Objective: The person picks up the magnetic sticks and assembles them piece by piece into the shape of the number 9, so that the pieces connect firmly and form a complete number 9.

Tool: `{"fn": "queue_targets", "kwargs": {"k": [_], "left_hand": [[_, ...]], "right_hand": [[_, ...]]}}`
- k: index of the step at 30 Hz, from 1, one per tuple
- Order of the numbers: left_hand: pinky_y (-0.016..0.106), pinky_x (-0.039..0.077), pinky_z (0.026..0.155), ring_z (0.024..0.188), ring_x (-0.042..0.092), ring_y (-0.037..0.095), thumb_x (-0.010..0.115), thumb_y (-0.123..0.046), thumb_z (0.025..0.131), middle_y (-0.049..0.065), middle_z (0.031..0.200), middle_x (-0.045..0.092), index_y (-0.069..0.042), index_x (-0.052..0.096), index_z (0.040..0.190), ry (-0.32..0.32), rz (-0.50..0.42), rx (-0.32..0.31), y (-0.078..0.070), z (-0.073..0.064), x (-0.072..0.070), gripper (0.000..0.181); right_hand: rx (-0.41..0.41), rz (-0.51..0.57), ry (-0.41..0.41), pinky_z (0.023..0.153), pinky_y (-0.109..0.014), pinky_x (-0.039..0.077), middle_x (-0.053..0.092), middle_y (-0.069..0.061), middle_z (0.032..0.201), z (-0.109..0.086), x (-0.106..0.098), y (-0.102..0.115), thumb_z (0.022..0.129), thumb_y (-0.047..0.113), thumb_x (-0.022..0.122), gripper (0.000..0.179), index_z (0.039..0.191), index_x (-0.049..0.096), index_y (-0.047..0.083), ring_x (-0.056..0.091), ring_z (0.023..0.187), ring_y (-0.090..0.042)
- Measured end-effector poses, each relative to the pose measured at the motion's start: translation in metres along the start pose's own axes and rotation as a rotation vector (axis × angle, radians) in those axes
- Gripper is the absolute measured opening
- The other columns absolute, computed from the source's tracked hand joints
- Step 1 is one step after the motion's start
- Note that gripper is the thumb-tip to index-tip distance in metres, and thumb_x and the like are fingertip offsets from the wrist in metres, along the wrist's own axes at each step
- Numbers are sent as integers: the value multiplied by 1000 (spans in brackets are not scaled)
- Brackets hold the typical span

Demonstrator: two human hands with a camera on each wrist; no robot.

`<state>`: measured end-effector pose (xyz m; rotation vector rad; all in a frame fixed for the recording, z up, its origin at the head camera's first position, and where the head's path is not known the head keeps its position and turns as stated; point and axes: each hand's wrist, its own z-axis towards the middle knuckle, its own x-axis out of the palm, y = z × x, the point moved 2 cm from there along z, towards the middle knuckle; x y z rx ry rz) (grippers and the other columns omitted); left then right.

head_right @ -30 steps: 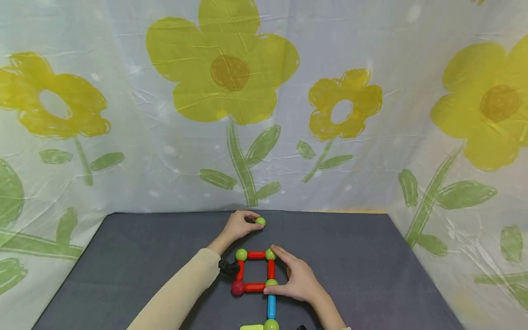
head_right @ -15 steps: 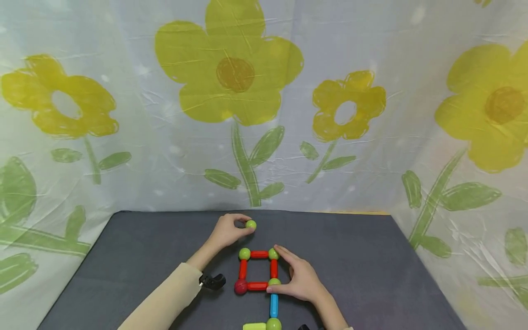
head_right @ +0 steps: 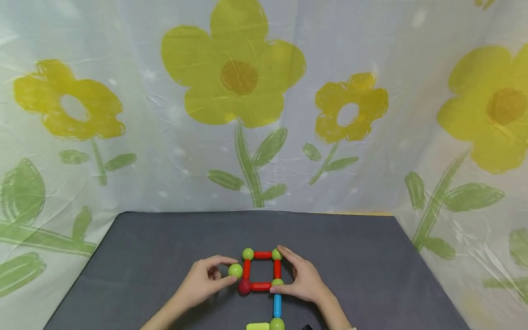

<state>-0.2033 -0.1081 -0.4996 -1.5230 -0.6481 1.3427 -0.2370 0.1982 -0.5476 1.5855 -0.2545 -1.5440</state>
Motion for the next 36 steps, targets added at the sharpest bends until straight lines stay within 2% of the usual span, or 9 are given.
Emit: {"fn": "queue_targets", "kwargs": {"k": [2, 6, 10, 12, 15, 22, 25, 32, 36], "left_hand": [[20, 35, 44, 47, 38, 2, 86, -31, 91, -5, 59, 51, -18, 79, 120, 17, -52, -36, 5, -17, 5, 33], [20, 36, 46, 48, 39, 3, 86, -31, 91, -5, 68, 55, -17, 78, 122, 70, -107, -99, 16, -45, 17, 34], [19, 36, 47, 50, 40, 4, 85, -27, 91, -5, 76, 60, -16, 79, 119, 129, -141, -143, 28, -59, 26, 30], [19, 36, 48, 50, 39, 3, 84, -25, 92, -5, 81, 63, -17, 79, 118, 150, -153, -127, 33, -61, 27, 28], [18, 36, 49, 51, 39, 1, 84, -26, 92, -6, 92, 67, -17, 80, 117, 180, -154, -66, 38, -61, 27, 27], [17, 36, 53, 55, 40, -2, 85, -30, 92, -17, 95, 65, -18, 80, 117, 260, -83, 16, 37, -61, 34, 28], [17, 37, 54, 57, 42, -2, 85, -32, 92, -19, 96, 65, -19, 80, 116, 273, -55, 22, 33, -62, 37, 28], [17, 36, 53, 56, 41, -2, 85, -32, 92, -19, 91, 63, -18, 80, 115, 259, -43, 22, 29, -63, 41, 28], [17, 36, 53, 56, 42, -1, 85, -33, 91, -18, 89, 62, -19, 80, 114, 260, -46, -3, 31, -64, 39, 27]], "right_hand": [[-11, 5, -11, 49, -20, 33, 51, -6, 162, 1, 1, 0, 79, 55, 92, 103, 163, 46, 18, 29, 46, 0], [-11, 14, -5, 49, -21, 33, 50, -7, 162, -1, 3, 0, 78, 54, 92, 104, 163, 45, 16, 28, 46, 0], [-9, 11, 10, 49, -20, 33, 49, -8, 163, -3, 6, 0, 80, 54, 91, 104, 164, 44, 15, 28, 46, 1], [-15, 10, 2, 49, -21, 33, 50, -10, 163, -3, 6, 1, 80, 53, 92, 103, 163, 44, 14, 28, 46, 1], [-19, 7, -12, 49, -21, 33, 50, -11, 162, -2, 5, 2, 79, 52, 92, 103, 163, 45, 14, 28, 45, 1], [4, -9, -7, 50, -20, 34, 49, -6, 163, -1, 1, 0, 78, 56, 92, 104, 163, 45, 18, 28, 46, 0], [-1, 0, -7, 50, -20, 34, 50, -6, 163, -1, 0, 0, 78, 55, 92, 104, 163, 45, 18, 28, 45, 0], [-36, 1, -22, 49, -22, 33, 50, -9, 162, -1, -1, 1, 79, 51, 93, 103, 163, 46, 14, 29, 46, 1], [-39, 11, -15, 50, -21, 34, 47, -9, 165, -2, 1, 2, 79, 51, 93, 104, 163, 44, 14, 30, 47, 1]]}}
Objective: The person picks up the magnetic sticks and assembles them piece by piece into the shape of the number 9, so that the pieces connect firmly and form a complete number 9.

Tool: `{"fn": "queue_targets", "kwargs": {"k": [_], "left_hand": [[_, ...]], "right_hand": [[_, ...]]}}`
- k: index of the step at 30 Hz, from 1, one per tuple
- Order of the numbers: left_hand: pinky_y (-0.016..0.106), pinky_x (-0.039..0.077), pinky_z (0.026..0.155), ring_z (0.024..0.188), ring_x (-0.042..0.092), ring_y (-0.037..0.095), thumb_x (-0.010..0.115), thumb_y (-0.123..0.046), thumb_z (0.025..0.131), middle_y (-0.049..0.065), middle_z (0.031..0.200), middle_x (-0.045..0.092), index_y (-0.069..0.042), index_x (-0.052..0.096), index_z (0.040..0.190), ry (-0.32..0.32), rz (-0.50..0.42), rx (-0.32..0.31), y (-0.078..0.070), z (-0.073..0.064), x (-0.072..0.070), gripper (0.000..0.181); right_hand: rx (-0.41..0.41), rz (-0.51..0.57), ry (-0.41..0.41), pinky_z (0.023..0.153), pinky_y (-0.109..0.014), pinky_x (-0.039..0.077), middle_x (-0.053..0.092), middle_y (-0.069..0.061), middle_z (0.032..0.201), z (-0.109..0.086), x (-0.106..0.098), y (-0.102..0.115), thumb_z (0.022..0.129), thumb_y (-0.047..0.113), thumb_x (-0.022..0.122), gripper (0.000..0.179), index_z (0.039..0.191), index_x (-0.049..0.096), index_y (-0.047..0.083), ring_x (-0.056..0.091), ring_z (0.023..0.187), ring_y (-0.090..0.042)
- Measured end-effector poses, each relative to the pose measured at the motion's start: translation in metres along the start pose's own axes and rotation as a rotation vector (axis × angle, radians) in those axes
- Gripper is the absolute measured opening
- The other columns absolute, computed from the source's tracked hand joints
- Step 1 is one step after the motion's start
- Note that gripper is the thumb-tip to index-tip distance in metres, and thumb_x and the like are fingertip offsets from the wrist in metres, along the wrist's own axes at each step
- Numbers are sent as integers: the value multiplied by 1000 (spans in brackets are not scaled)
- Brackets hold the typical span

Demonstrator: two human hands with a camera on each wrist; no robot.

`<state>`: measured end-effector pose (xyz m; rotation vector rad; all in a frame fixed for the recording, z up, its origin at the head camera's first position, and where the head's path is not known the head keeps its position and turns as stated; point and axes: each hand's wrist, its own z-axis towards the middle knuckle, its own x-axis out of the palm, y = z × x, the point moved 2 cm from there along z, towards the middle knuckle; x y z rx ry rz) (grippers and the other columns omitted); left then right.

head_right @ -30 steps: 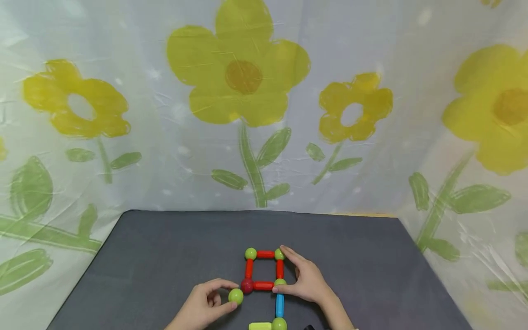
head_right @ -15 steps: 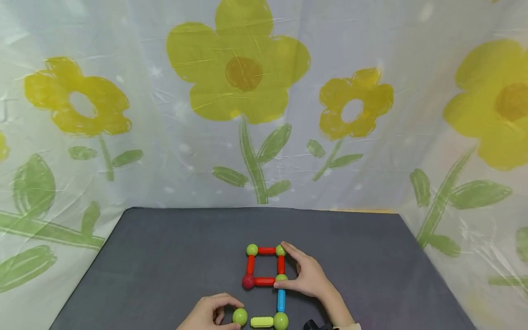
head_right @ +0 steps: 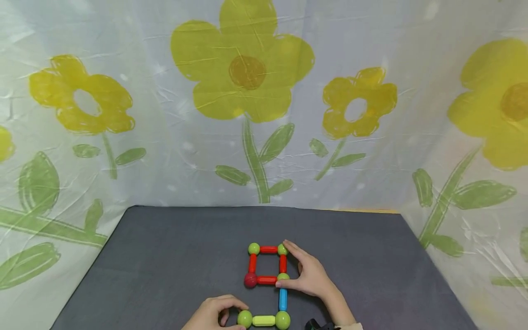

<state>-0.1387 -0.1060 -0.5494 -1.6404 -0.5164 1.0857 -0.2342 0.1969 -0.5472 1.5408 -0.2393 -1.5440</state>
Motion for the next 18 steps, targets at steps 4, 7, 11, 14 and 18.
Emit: {"fn": "queue_targets", "kwargs": {"k": [4, 7, 11, 14, 18], "left_hand": [[18, 37, 54, 57, 43, 0, 85, -33, 92, -17, 89, 63, -20, 81, 114, 3, -12, -7, 0, 0, -1, 26], [18, 38, 53, 56, 43, -1, 84, -33, 92, -18, 90, 64, -19, 81, 115, 5, -20, 9, 0, 0, -1, 26], [17, 36, 53, 55, 41, -2, 83, -32, 93, -18, 88, 62, -16, 81, 115, 16, -38, 21, 0, 0, -1, 27], [16, 35, 53, 55, 40, -2, 83, -31, 93, -17, 87, 61, -15, 80, 116, 15, -38, 25, 0, 0, -1, 27], [16, 37, 54, 56, 42, -2, 84, -32, 93, -18, 88, 62, -17, 81, 114, 4, -31, 19, 1, 0, -1, 26]], "right_hand": [[-6, 38, -1, 48, -23, 36, 40, -14, 168, 1, -2, 1, 81, 46, 93, 103, 164, 42, 11, 30, 46, 1], [-23, 83, -10, 45, -24, 35, 38, -18, 168, 0, -4, 5, 83, 38, 93, 101, 164, 41, 8, 30, 44, 0], [-64, 124, -44, 42, -23, 34, 45, -20, 164, -8, -6, 17, 84, 30, 93, 93, 162, 45, 11, 31, 44, 2], [-109, 178, -65, 41, -23, 34, 53, -18, 157, -21, -5, 30, 85, 22, 92, 84, 158, 51, 13, 31, 45, 5], [-123, 286, -10, 40, -23, 35, 63, -15, 145, -45, 2, 44, 87, 15, 90, 71, 151, 60, 12, 33, 46, 6]]}}
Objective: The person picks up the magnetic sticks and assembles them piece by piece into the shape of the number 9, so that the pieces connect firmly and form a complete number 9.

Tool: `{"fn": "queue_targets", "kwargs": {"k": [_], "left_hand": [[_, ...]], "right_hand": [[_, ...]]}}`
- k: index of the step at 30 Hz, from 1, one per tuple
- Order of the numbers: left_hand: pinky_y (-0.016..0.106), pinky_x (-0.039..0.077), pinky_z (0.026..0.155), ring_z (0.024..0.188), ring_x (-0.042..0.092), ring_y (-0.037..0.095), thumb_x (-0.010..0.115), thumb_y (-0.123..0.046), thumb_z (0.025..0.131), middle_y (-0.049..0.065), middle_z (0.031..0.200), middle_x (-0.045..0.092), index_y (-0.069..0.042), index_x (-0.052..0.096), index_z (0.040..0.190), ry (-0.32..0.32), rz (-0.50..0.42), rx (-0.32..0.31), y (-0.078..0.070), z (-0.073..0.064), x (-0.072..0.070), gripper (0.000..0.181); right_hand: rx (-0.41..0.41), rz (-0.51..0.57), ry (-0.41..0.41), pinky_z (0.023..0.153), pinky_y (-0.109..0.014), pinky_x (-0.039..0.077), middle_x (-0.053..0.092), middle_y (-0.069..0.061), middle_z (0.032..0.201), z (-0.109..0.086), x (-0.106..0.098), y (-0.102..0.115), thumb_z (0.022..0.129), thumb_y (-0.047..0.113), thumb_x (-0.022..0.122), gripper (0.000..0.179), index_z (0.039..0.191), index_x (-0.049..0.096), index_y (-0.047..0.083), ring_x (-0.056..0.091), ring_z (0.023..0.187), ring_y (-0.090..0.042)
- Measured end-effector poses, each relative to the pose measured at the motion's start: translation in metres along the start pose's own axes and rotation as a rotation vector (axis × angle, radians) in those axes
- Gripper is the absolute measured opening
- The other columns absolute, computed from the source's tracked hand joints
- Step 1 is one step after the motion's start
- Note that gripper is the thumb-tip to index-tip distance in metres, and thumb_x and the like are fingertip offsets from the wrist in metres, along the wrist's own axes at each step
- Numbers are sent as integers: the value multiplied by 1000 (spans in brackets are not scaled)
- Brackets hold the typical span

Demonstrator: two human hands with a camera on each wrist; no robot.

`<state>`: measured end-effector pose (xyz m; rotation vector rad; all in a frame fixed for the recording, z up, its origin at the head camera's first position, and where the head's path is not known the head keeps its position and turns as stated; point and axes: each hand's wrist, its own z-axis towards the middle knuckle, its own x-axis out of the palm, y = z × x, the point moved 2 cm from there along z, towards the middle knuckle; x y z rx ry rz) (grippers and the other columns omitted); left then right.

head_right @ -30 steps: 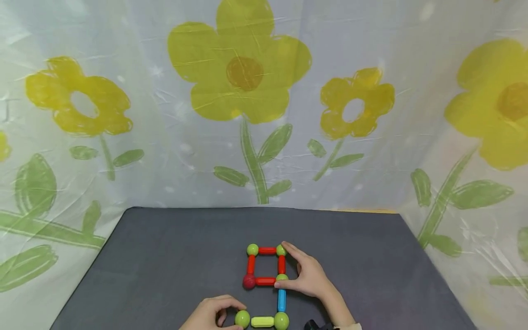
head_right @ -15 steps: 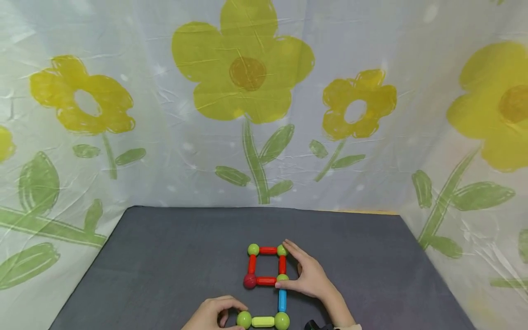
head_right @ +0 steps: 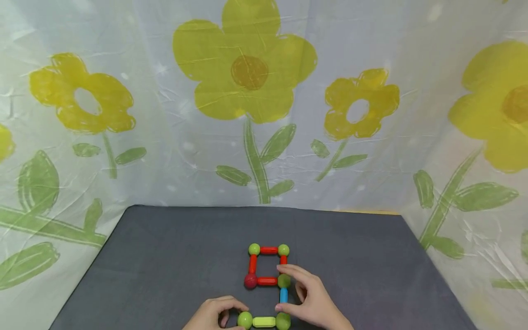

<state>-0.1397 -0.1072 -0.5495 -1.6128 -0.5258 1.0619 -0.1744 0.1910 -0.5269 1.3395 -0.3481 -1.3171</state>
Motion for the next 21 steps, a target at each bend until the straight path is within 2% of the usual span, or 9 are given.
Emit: {"fn": "queue_targets", "kwargs": {"k": [2, 4, 6, 9, 13, 18, 21], "left_hand": [[17, 37, 54, 56, 42, -2, 84, -33, 92, -18, 88, 63, -18, 81, 113, -3, 6, -6, 0, 0, 1, 26], [17, 38, 54, 56, 43, -2, 85, -33, 92, -18, 90, 64, -19, 81, 113, -7, 13, -8, -1, 0, 1, 26], [17, 38, 54, 56, 43, -2, 85, -33, 92, -18, 91, 64, -19, 81, 113, -10, 19, -10, -2, 0, 1, 26], [17, 38, 54, 56, 43, -1, 85, -33, 92, -18, 92, 65, -18, 81, 113, -10, 18, -20, -2, 0, 2, 26], [18, 38, 54, 57, 43, -1, 85, -33, 92, -18, 93, 65, -20, 81, 113, -7, 13, -29, -2, 0, 3, 25], [18, 40, 55, 58, 44, -2, 85, -34, 92, -19, 95, 65, -21, 81, 113, -11, 28, -1, -2, 0, 2, 26], [18, 40, 54, 58, 44, -2, 85, -35, 92, -19, 95, 66, -22, 81, 114, -14, 37, 3, -2, -1, 2, 25]], "right_hand": [[23, 47, 43, 41, -22, 35, 67, -11, 137, -11, 5, 4, 88, 15, 89, 64, 146, 64, 12, 34, 48, 7], [2, 80, 82, 41, -21, 34, 70, -9, 130, -18, 11, 6, 89, 12, 87, 55, 141, 68, 10, 33, 50, 8], [-72, 88, 119, 44, -19, 35, 72, -7, 123, -22, 18, 6, 89, 9, 86, 49, 135, 71, 8, 33, 54, 9], [-197, 82, 150, 55, -18, 50, 75, -6, 117, -24, 28, 4, 90, 7, 84, 39, 128, 75, 4, 51, 68, 8], [-236, 52, 136, 74, -24, 61, 78, -2, 108, -24, 38, 3, 94, 9, 82, 24, 118, 79, 9, 70, 92, -3], [-244, 10, 88, 73, -22, 60, 79, 0, 102, -25, 43, 0, 95, 11, 82, 18, 113, 81, 13, 73, 88, -3], [-231, 25, 74, 71, -23, 61, 80, 0, 102, -25, 44, -3, 94, 11, 83, 20, 113, 81, 13, 73, 88, -4]]}}
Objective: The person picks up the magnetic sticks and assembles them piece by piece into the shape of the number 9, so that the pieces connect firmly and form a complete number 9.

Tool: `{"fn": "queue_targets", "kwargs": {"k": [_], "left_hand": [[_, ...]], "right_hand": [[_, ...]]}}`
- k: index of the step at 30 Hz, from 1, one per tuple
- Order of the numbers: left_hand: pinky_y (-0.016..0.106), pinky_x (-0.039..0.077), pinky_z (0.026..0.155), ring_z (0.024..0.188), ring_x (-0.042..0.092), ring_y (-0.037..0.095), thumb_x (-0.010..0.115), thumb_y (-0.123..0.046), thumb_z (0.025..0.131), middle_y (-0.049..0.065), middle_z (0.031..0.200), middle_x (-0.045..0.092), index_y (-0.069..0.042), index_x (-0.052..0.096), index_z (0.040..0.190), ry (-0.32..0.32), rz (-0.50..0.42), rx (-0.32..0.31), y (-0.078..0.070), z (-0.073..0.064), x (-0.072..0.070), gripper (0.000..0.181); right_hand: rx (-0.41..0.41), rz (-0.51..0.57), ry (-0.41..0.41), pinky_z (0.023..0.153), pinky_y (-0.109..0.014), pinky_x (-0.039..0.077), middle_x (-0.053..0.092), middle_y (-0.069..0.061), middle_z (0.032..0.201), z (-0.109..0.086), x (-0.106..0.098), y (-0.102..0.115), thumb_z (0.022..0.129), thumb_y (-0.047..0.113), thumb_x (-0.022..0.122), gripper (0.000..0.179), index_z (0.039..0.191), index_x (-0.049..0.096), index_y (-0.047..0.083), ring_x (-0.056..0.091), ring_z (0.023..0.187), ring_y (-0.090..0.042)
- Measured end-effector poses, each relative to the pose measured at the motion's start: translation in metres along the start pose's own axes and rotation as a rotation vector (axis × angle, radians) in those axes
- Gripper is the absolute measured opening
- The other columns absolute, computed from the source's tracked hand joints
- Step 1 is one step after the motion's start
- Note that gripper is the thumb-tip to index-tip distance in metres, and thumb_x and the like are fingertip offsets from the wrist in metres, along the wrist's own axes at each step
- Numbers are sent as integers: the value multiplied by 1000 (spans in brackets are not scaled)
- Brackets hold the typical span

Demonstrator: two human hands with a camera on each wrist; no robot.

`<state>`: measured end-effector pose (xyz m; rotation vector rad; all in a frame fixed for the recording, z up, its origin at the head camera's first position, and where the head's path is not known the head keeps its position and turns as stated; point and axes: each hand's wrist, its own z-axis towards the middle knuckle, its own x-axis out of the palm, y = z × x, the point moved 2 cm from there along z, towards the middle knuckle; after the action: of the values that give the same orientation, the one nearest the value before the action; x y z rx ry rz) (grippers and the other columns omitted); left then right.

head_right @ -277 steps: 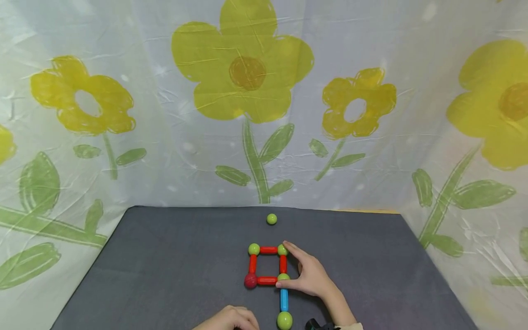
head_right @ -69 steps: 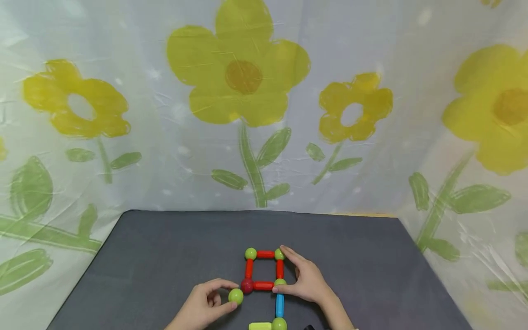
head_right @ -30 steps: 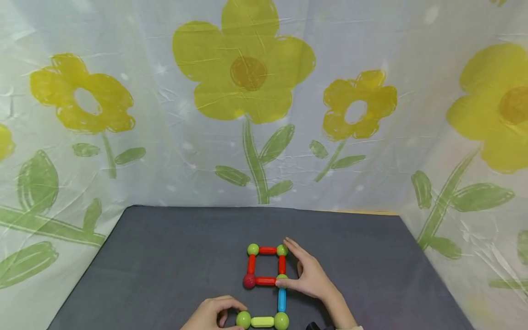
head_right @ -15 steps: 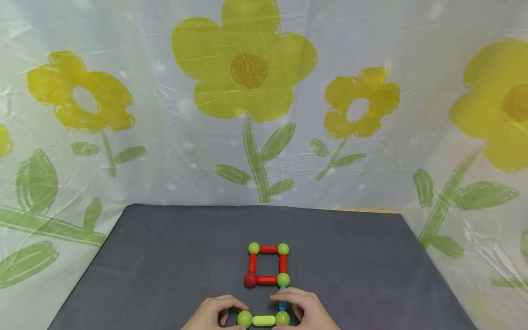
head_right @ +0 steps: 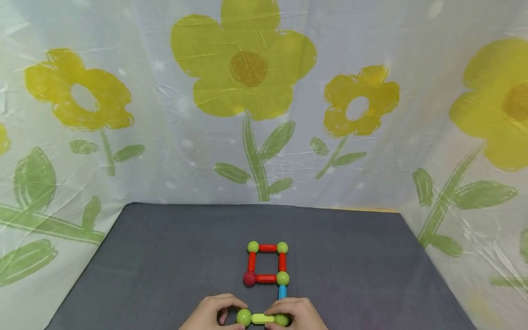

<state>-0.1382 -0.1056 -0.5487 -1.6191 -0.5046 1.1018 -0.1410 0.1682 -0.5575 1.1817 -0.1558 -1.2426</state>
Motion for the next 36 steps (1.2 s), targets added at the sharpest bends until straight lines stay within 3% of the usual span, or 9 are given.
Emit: {"fn": "queue_targets", "kwargs": {"k": [9, 17, 30, 36], "left_hand": [[17, 38, 53, 57, 44, -2, 85, -38, 91, -19, 95, 66, -24, 81, 114, -7, 19, -32, -2, -2, 0, 27], [16, 39, 54, 58, 44, -3, 85, -38, 91, -20, 98, 66, -22, 81, 116, -13, 39, 8, -3, -3, 2, 29], [15, 42, 55, 60, 44, -7, 83, -35, 94, -20, 100, 66, -20, 80, 117, 6, 30, 97, 3, -9, 4, 28], [16, 42, 54, 60, 44, -7, 84, -36, 93, -20, 98, 66, -19, 80, 118, -3, 42, 105, 4, -13, 2, 30]], "right_hand": [[8, 60, -9, 69, -28, 62, 79, -2, 103, -1, 2, -1, 92, 7, 83, 24, 115, 80, 13, 73, 88, -6], [41, 51, -3, 68, -31, 62, 78, 0, 104, -2, 0, 3, 93, 10, 83, 22, 115, 80, 16, 71, 89, -4], [25, 85, 19, 66, -28, 61, 79, -4, 103, 1, 1, 5, 93, 10, 84, 22, 115, 79, 12, 71, 85, -3], [101, 25, -110, 46, -16, 41, 80, -1, 101, 3, 3, 9, 93, 8, 82, 23, 116, 79, 11, 37, 56, 13]]}}
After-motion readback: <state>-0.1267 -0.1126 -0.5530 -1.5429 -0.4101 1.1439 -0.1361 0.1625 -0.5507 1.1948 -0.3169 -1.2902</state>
